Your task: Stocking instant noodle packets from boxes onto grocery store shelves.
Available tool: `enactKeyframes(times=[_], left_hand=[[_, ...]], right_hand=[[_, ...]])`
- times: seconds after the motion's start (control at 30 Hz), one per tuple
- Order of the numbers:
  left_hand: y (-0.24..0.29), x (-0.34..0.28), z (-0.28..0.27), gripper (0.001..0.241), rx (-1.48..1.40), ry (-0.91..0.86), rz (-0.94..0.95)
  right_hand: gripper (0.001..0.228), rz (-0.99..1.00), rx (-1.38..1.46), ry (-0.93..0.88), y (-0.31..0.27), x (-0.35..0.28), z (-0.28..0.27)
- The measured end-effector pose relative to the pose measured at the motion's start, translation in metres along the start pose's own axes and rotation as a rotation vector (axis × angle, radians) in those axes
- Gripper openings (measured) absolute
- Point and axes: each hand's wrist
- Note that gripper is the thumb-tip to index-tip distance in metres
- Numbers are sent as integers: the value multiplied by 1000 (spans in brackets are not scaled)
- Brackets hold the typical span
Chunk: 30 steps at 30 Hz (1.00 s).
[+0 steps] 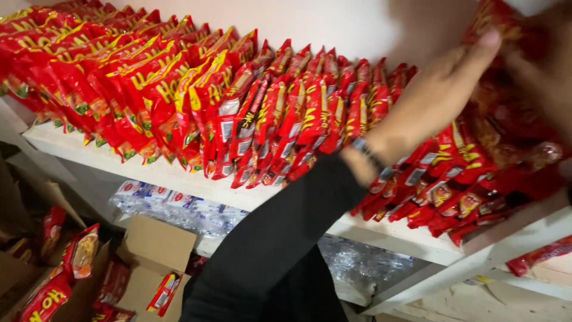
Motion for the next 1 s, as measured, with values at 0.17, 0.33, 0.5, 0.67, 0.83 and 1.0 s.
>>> enactKeyframes(times=[0.17,0.33,0.5,0.67,0.83,1.0], left_hand=[[-120,88,50,63,197,31,37],[-226,152,82,52,441,-25,147],[-209,153,74,55,-1,46,65],[-266,197,90,61,211,44,145],[-245,198,86,67,68,-17,-7],[-330,245,101,61,336,13,360]], right_hand=[[27,-162,-965,21,-18,33,11],[32,80,-1204,15,-11,59,23],[35,253,-1218,-149,13,79,12],[36,197,-1208,-295,35,93,-9],[45,199,-1253,-437,68,112,-19],[50,182,-1165,-545,90,72,-9]])
Point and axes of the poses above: each hand's wrist, its own x-axis towards the middle knuckle, its own z-axis out of the palm, y = z × x, and after that the axes turned 3 degrees about -y, right-handed
